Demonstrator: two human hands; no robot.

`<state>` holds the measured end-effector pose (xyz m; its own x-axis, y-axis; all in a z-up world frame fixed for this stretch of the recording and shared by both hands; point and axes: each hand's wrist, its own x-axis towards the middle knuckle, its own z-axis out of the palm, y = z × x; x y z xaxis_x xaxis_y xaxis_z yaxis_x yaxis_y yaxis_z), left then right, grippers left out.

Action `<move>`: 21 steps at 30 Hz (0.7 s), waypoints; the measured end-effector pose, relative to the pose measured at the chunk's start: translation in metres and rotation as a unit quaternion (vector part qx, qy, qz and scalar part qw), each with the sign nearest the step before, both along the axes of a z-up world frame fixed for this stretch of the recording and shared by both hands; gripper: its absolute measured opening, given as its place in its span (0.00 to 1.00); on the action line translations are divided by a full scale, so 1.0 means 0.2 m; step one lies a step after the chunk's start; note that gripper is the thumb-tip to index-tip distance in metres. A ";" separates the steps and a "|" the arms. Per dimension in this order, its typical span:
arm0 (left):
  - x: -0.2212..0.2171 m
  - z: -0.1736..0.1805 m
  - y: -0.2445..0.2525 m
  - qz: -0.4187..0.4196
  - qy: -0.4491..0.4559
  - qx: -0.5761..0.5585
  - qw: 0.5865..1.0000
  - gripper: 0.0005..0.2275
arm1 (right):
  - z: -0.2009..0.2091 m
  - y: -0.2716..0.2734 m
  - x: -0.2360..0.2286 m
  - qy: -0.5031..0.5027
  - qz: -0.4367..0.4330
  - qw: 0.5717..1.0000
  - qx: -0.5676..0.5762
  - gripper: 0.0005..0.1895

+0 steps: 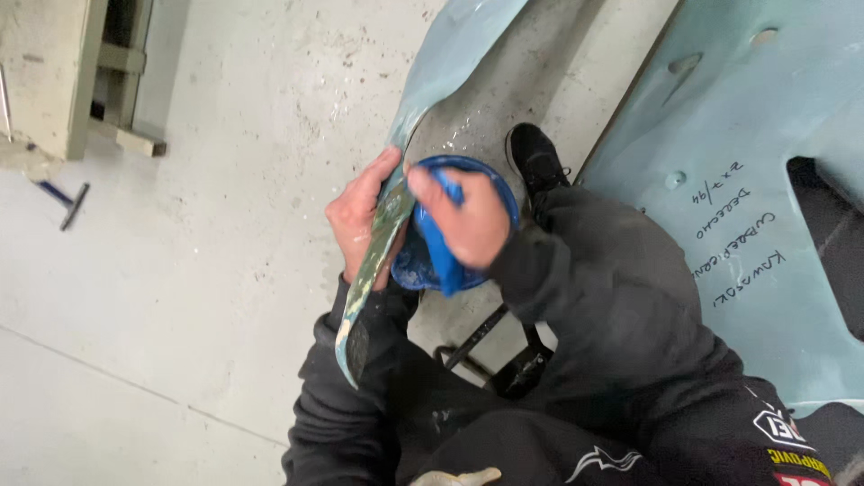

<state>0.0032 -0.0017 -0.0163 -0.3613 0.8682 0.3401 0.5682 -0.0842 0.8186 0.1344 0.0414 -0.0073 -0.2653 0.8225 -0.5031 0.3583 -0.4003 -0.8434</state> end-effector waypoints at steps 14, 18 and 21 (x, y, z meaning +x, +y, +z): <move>0.00 -0.03 -0.01 0.013 -0.006 -0.001 1.000 0.09 | 0.06 0.01 0.01 0.131 0.011 0.985 0.113 0.31; 0.02 -0.02 0.01 0.020 -0.007 0.000 1.000 0.08 | 0.08 -0.09 0.05 0.139 0.018 0.987 0.073 0.32; 0.01 -0.01 0.02 0.014 -0.014 0.008 1.000 0.08 | 0.10 -0.03 0.01 0.100 0.008 0.988 0.114 0.31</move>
